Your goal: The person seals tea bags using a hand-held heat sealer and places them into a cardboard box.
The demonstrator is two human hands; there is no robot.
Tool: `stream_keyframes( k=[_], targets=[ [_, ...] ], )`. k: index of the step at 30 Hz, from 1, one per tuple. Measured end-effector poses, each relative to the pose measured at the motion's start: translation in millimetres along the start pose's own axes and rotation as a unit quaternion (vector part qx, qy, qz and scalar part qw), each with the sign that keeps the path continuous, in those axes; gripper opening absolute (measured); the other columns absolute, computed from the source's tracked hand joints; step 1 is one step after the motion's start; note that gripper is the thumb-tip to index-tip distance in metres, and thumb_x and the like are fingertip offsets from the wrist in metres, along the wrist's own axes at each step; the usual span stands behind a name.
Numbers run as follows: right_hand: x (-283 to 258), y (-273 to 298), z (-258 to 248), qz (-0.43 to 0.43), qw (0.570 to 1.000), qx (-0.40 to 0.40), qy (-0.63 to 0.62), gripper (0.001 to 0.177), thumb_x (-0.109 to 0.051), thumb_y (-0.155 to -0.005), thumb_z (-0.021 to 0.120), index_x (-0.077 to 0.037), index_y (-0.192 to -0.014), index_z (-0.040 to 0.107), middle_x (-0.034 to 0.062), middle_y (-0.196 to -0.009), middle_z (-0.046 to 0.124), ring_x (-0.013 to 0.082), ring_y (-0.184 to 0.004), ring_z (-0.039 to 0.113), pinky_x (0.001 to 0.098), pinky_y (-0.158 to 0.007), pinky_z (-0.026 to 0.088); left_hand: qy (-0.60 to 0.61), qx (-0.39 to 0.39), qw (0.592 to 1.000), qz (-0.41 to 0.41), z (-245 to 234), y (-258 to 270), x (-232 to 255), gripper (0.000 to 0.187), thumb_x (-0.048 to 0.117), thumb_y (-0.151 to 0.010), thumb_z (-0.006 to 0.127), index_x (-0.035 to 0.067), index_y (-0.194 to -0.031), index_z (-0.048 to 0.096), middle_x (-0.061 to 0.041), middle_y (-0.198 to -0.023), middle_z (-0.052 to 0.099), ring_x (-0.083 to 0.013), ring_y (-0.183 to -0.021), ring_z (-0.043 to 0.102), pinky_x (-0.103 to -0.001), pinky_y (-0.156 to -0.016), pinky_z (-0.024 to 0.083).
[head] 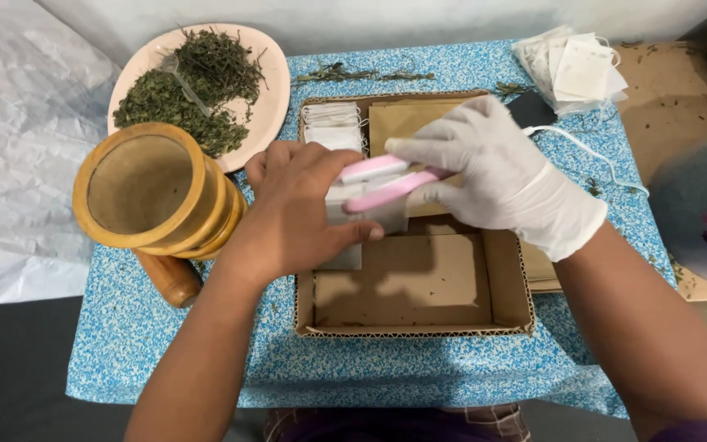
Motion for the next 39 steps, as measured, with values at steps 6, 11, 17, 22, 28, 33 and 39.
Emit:
stream_keyframes(
  k=[6,11,17,22,28,33,39],
  targets=[
    [-1.0,18.6,-26.6,0.033,0.999,0.002,0.038,0.061,-0.044,-0.076,0.085,-0.022,-0.130,0.070,-0.0011,-0.110,0.071,0.0257,-0.093,0.063,0.0423,-0.088,0.040,0.013,0.021,0.998,0.056,-4.5,-13.5,18.2,0.067,0.064,-0.077,0.064,0.022,-0.130,0.062,-0.002,-0.110,0.062,-0.0310,-0.111,0.040,-0.043,-0.082,0.023],
    [-11.7,32.1,-54.3,0.010,0.999,-0.045,-0.002,0.055,-0.040,-0.074,0.086,-0.016,-0.121,0.072,0.0044,-0.100,0.074,0.0283,-0.076,0.065,0.0442,-0.069,0.042,-0.021,-0.138,0.990,0.016,-8.8,-25.3,50.5,0.072,0.076,-0.071,0.054,0.030,-0.126,0.066,-0.001,-0.110,0.061,-0.0280,-0.116,0.038,-0.045,-0.093,0.021],
    [-24.9,47.0,-53.6,0.021,0.984,-0.174,0.026,0.043,-0.036,-0.076,0.078,-0.020,-0.115,0.071,-0.0014,-0.087,0.073,0.0306,-0.070,0.066,0.0476,-0.067,0.044,-0.086,-0.213,0.972,0.058,16.1,-32.1,63.3,0.069,0.071,-0.074,0.070,0.022,-0.122,0.065,-0.005,-0.115,0.060,-0.0301,-0.115,0.040,-0.047,-0.092,0.024],
    [-35.9,47.1,-44.5,0.021,0.974,-0.209,0.085,0.040,-0.046,-0.080,0.077,-0.024,-0.112,0.069,-0.0045,-0.084,0.071,0.0251,-0.076,0.066,0.0440,-0.068,0.043,-0.104,-0.212,0.970,0.062,28.1,-31.7,64.2,0.068,0.068,-0.071,0.074,0.023,-0.121,0.065,-0.003,-0.110,0.064,-0.0312,-0.110,0.043,-0.047,-0.088,0.026],
    [-40.0,41.6,-45.4,-0.007,0.981,-0.183,0.068,0.052,-0.042,-0.076,0.080,-0.018,-0.120,0.067,0.0008,-0.093,0.071,0.0270,-0.083,0.067,0.0430,-0.068,0.045,-0.095,-0.215,0.971,0.036,19.9,-24.8,57.6,0.073,0.068,-0.070,0.075,0.022,-0.125,0.064,-0.006,-0.113,0.062,-0.0306,-0.116,0.040,-0.046,-0.090,0.024],
    [-20.9,44.0,-54.8,0.077,0.992,-0.102,-0.012,0.053,-0.045,-0.074,0.084,-0.016,-0.117,0.071,0.0020,-0.092,0.071,0.0262,-0.075,0.061,0.0449,-0.069,0.046,0.019,-0.101,0.994,0.042,7.9,-28.3,49.3,0.081,0.083,-0.067,0.044,0.026,-0.119,0.068,0.000,-0.111,0.065,-0.0282,-0.109,0.044,-0.045,-0.095,0.024],
    [7.0,44.3,-32.1,0.107,0.993,0.007,0.039,0.069,-0.052,-0.073,0.087,-0.011,-0.126,0.071,0.0093,-0.102,0.070,0.0306,-0.080,0.059,0.0447,-0.066,0.046,0.011,-0.024,0.998,0.065,4.4,-59.6,35.6,0.053,0.055,-0.081,0.065,0.025,-0.124,0.065,0.001,-0.134,0.062,-0.0269,-0.117,0.044,-0.046,-0.091,0.024]
  ],
)
Point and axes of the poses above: each hand's wrist, its own y-axis away from the middle knuckle, its own z-axis out of the palm, x = y × z, the point moved 2 cm from there along -y, towards the middle knuckle
